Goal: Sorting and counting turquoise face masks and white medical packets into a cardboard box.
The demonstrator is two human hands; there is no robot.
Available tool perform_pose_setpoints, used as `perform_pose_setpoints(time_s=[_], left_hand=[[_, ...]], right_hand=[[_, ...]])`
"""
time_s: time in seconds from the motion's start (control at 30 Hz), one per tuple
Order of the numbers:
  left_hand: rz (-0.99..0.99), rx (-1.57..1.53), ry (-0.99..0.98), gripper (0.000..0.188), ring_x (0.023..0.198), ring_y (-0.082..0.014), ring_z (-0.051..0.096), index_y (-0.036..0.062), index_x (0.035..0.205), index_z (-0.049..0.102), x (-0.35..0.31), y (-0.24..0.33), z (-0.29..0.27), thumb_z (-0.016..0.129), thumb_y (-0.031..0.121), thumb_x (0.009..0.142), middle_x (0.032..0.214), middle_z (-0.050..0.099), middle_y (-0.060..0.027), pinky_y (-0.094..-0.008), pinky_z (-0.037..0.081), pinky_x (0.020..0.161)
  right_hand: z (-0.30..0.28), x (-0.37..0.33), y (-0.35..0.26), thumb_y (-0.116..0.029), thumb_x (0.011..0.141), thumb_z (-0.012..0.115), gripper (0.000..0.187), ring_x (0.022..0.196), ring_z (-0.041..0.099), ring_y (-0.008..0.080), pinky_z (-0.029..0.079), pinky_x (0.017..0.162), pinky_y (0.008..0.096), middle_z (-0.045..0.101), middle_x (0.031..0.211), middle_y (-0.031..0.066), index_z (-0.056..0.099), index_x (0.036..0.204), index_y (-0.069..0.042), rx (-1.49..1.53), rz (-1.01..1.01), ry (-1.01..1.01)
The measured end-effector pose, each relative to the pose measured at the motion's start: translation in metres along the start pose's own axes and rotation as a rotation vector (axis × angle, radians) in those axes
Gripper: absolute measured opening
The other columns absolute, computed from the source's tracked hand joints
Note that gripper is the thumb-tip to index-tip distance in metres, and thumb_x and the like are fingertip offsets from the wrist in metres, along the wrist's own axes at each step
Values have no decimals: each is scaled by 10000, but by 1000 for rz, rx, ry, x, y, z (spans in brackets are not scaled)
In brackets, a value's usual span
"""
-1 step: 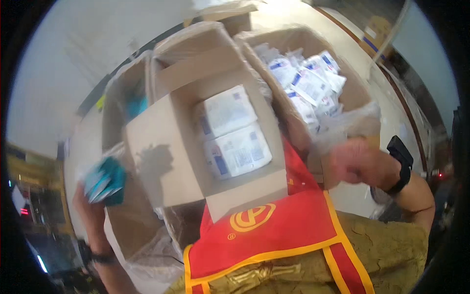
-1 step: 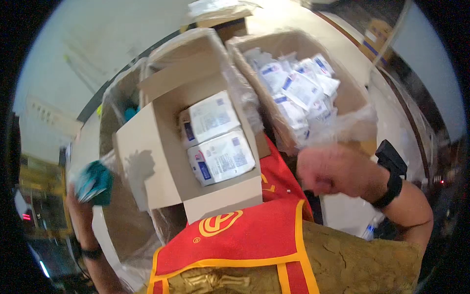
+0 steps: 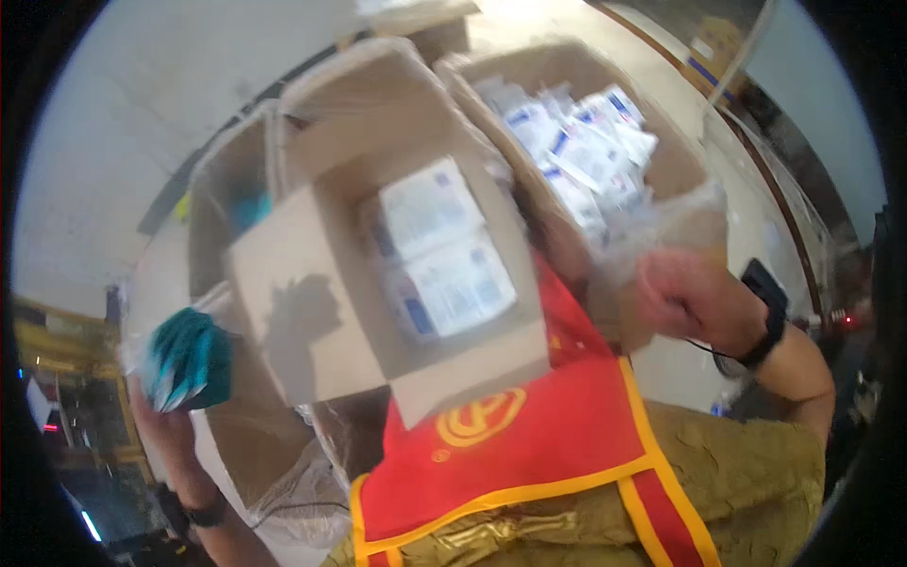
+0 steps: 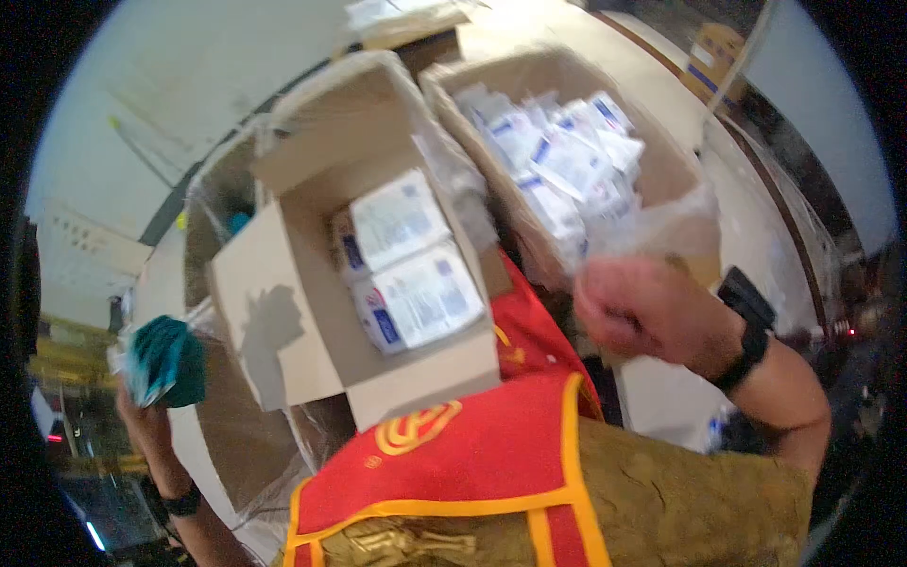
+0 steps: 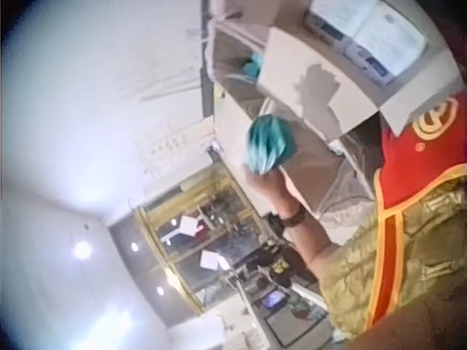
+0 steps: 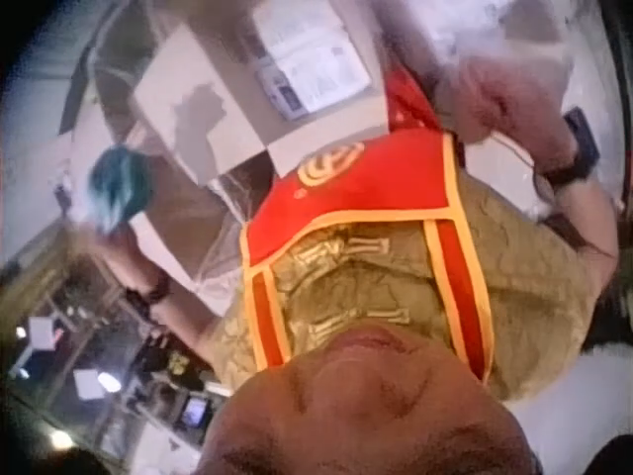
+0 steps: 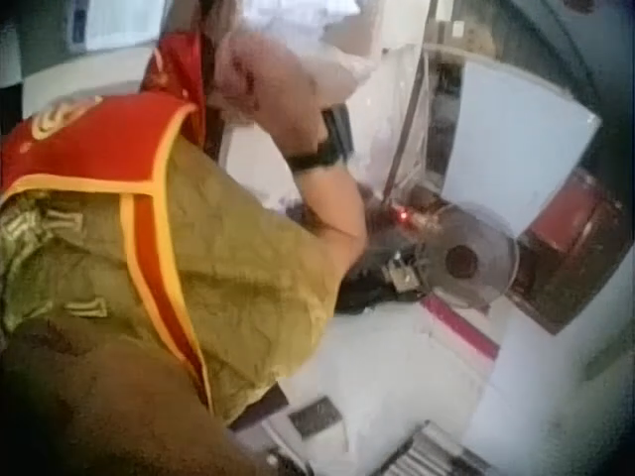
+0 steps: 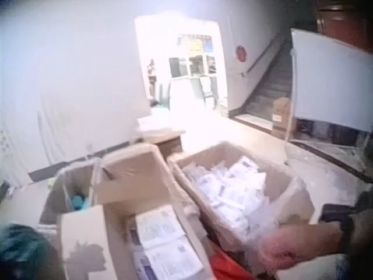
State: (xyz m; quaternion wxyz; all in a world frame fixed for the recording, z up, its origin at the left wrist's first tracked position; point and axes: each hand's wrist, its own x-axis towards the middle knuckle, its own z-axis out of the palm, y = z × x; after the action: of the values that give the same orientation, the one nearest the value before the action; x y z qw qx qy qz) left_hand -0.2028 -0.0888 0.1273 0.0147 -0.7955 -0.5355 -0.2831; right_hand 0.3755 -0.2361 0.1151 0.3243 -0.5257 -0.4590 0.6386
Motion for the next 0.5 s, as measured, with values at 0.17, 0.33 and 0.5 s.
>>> perform_pose_setpoints(time_s=[0.17,0.33,0.5], left_hand=[[-85,-492,123,456,937,-192,629,-58,1115,610,6,35,56,710,277,823,1019,678,-131,-328,470,869],[-61,-336,-19,416,972,-223,625,-34,1093,614,26,55,91,714,257,813,1086,655,-124,-353,471,890],[-93,-465,-44,414,967,-221,626,-31,1090,612,27,68,119,713,258,812,1079,657,-122,-352,472,887]], right_hand=[[-16,13,65,-213,974,474,215,448,339,49,286,408,185,430,629,-32,517,800,-92,693,106,183],[-54,-5,172,-211,957,497,167,490,403,67,307,409,192,502,671,-21,548,848,-95,1058,163,377],[-83,-10,246,-202,917,559,138,574,468,87,338,447,201,547,705,-9,566,839,-89,1014,228,869]])
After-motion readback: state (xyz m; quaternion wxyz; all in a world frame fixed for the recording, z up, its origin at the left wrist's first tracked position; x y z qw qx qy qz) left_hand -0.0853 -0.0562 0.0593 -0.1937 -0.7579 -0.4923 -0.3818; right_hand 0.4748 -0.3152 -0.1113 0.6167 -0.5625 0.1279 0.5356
